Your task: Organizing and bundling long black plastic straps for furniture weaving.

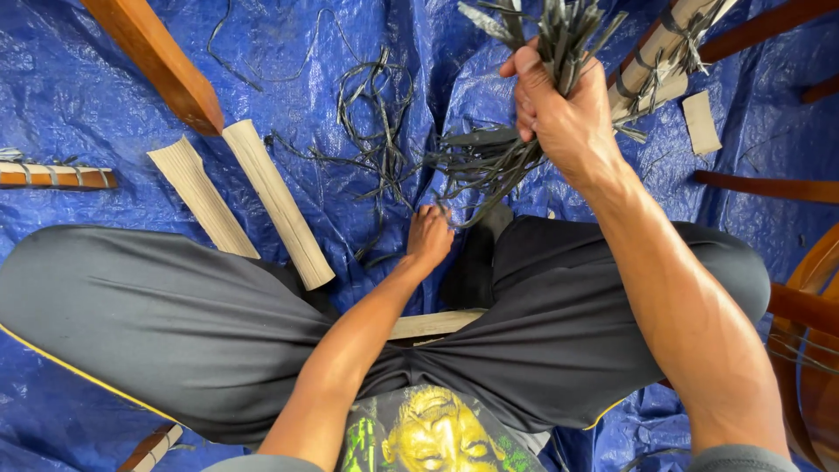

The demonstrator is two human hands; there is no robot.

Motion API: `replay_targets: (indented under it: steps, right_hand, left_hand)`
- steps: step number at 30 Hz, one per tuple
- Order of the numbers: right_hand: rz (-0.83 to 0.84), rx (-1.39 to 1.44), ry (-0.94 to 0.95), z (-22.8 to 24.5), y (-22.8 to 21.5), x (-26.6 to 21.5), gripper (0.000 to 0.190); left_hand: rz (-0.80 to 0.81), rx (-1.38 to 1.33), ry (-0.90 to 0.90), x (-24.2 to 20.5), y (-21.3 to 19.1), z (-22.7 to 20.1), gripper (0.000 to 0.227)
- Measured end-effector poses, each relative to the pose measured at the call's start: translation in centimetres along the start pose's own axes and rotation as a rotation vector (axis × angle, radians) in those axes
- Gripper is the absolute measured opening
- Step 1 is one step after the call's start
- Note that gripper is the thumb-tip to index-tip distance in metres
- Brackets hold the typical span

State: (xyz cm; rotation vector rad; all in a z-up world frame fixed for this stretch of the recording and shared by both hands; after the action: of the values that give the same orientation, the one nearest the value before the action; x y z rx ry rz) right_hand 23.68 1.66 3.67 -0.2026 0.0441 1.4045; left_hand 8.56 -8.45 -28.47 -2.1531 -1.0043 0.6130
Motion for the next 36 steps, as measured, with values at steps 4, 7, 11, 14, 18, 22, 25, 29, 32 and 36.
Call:
replay_targets:
  steps: [4, 7, 11, 14, 18, 22, 25, 29, 32, 36]
  right_hand:
    - [-0.049, -0.008, -0.007, 0.3, -0.7, -0.4, 0.03]
    - [-0.048, 0.023, -0.029, 0.7, -0.2, -0.1, 0.029]
    - [-0.048, -0.045, -0.023, 0.6, 0.2, 0.1, 0.028]
    - [-0.025, -0.069, -0.024, 0.6, 0.9, 0.3, 0.028]
    - [-0.049, -0.116, 0.038, 0.0, 1.1, 0.5, 0.029]
    - [-0.031, -0.126, 0.043, -0.3, 1.7, 1.1, 0.029]
    - [-0.02, -0.144, 0.057, -0.4, 2.3, 1.5, 0.029]
    - [-0.01, -0.187, 0.072, -0.4, 3.0, 2.0, 0.028]
    - [-0.018, -0.204, 0.094, -0.9, 3.2, 2.2, 0.028]
    - [-0.016, -0.232, 0.107, -1.1, 3.3, 2.4, 0.027]
  left_hand:
    - [-0.175, -0.365, -0.106, 0.8, -2.0, 4.8, 0.019]
    - [-0.718, -0.717, -0.392, 1.1, -3.1, 13.2, 0.007]
    - [-1.14, -1.218, -0.495, 0.8, -2.4, 21.3, 0.017]
    - [-1.228, -1.356, -0.678, 0.5, -1.9, 24.8, 0.02]
    - [-1.297, -1.183, -0.735, 0.3, -2.1, 27.4, 0.017]
    - [-1.291, -1.034, -0.865, 0.1, -8.6, 25.1, 0.012]
    - [-1.203, -0.837, -1.009, -0.1, -11.6, 24.9, 0.007]
    - [-1.068, -0.351, -0.877, 1.7, -12.9, 27.4, 0.011]
    - [-0.986, -0.24, -0.84, 2.4, -13.3, 28.4, 0.013]
    - [-0.912, -0.301, -0.819, 2.5, -13.6, 29.7, 0.014]
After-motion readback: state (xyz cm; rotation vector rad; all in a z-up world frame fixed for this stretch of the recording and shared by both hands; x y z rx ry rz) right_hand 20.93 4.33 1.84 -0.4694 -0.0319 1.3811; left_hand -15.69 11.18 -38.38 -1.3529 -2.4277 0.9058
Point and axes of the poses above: each hand's wrist, its own x-axis towards the middle knuckle, its own y-axis out of the palm, z = x × y, the point moved 8 cm from there along x, towards the middle knuckle, and after that the axes turned 3 degrees about -x, right-handed, at the moved point
